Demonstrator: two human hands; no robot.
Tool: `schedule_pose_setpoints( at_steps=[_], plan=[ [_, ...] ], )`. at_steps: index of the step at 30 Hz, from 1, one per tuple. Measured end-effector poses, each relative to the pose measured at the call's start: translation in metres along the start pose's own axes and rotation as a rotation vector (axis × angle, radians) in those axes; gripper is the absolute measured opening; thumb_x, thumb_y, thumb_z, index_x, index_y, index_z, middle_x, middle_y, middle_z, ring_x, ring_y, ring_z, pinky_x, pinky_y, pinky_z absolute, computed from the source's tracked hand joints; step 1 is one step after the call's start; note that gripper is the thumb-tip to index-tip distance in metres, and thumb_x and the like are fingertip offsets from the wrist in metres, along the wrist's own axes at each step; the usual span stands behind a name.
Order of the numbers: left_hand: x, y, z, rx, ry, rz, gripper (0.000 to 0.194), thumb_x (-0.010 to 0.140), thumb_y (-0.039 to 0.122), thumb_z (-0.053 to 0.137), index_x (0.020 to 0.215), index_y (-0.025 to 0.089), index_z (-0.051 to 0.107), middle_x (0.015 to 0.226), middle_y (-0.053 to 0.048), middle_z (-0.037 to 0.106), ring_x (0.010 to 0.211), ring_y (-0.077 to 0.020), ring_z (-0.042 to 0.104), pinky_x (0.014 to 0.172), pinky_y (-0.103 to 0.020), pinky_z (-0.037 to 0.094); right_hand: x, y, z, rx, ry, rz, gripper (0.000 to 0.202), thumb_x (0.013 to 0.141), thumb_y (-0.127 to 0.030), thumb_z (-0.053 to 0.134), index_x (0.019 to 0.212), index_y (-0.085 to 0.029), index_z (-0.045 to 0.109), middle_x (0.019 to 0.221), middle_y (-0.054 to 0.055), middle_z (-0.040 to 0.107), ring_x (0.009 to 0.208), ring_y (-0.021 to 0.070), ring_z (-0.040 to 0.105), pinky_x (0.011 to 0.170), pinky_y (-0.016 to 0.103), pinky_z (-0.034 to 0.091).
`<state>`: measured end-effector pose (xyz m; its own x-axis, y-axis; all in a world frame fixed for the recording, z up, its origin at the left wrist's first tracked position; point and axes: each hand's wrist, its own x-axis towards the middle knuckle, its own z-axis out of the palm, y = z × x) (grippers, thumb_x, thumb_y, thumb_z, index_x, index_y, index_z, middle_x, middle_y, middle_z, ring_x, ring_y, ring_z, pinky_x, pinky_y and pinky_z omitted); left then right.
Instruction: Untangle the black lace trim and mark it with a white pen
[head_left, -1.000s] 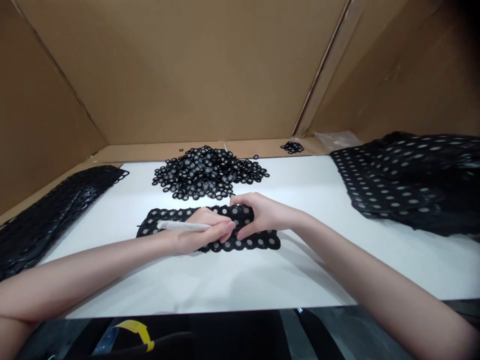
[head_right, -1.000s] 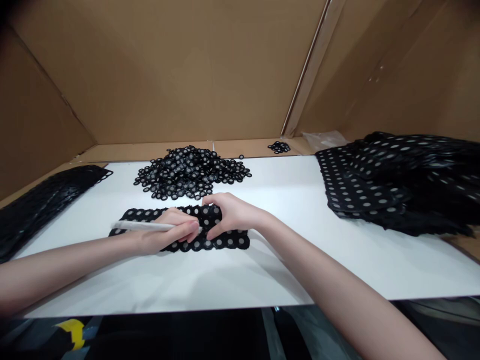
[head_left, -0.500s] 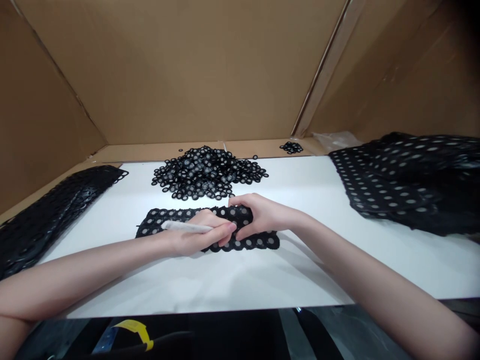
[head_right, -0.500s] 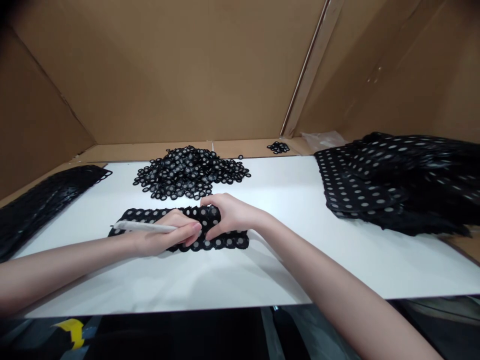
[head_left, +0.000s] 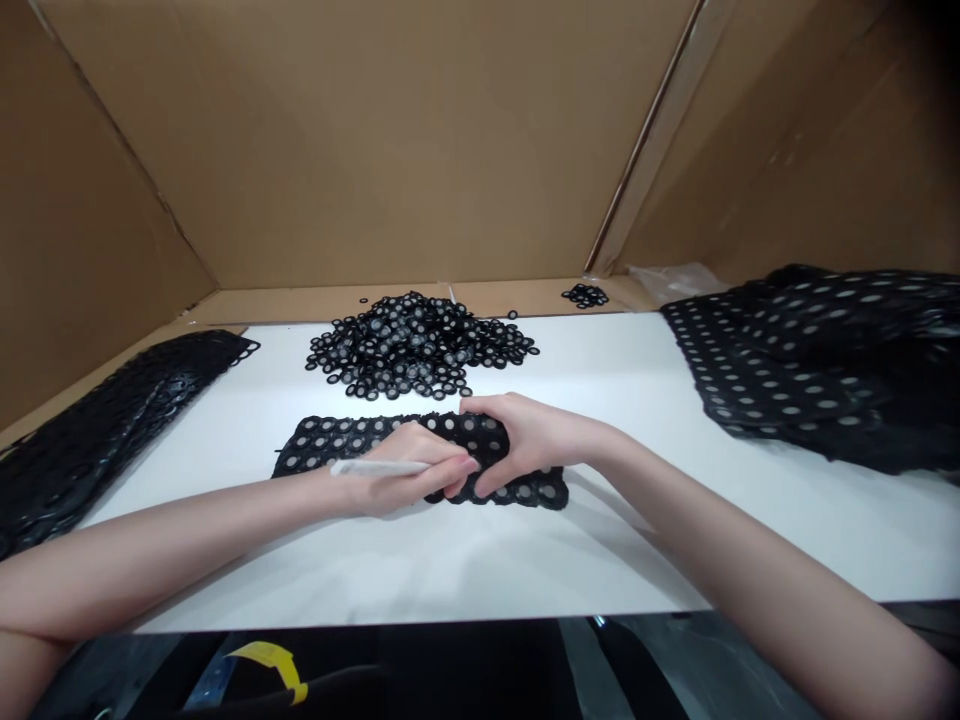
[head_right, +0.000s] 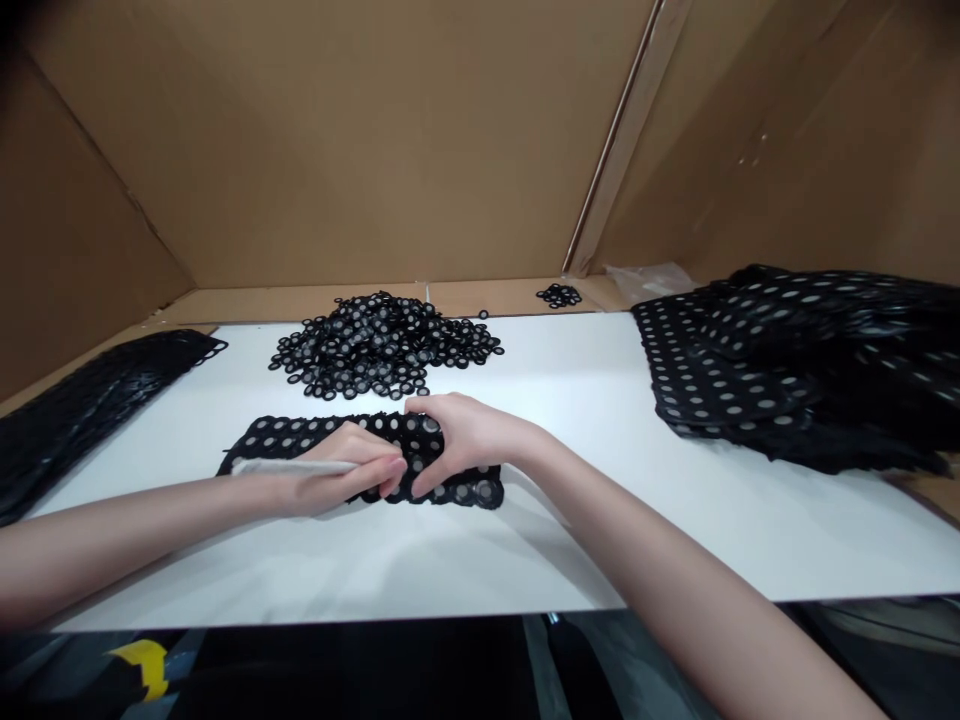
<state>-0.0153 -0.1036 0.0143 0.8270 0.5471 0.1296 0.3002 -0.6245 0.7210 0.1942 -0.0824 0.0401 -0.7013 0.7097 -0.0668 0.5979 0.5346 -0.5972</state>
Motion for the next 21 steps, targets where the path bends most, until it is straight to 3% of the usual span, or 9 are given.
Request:
schedule_pose_setpoints(
  at_steps=[6,12,21],
  plan=[
    [-0.003,-0.002,0.001,0.073,0.093,0.104,0.044,0.101,0.03,0.028,0.07,0.014,0.055,0.066,-0.001,0.056,0.059,-0.0092,0.048,0.063,-0.021,0.038,-0.002,-0.002,0.0,-0.008,0.044,0.091,0.063,0.052,-0.044,0.084,0.101,-0.022,0.05,0.086,-0.001,0.06,0.078,0.0188,0.054,0.064,0.026,0.039],
    [-0.005,-0.004,0.002,0.081,0.146,0.192,0.042,0.1,0.029,0.03,0.071,0.014,0.056,0.066,-0.002,0.058,0.059,-0.0097,0.049,0.062,-0.021,0.039,-0.002,-0.004,0.002,0.119,0.053,0.06,0.067,0.054,-0.036,0.083,0.109,-0.022,0.048,0.102,0.001,0.059,0.09,0.0207,0.055,0.074,0.028,0.043],
    [-0.003,0.013,-0.004,-0.218,0.016,-0.023,0.042,0.096,0.026,0.036,0.06,0.013,0.052,0.053,0.002,0.046,0.051,-0.007,0.042,0.054,-0.019,0.035,-0.004,-0.007,0.0,0.073,0.014,0.037,0.056,0.055,-0.028,0.08,0.105,-0.02,0.054,0.101,0.003,0.061,0.092,0.0224,0.056,0.075,0.029,0.044]
  ],
)
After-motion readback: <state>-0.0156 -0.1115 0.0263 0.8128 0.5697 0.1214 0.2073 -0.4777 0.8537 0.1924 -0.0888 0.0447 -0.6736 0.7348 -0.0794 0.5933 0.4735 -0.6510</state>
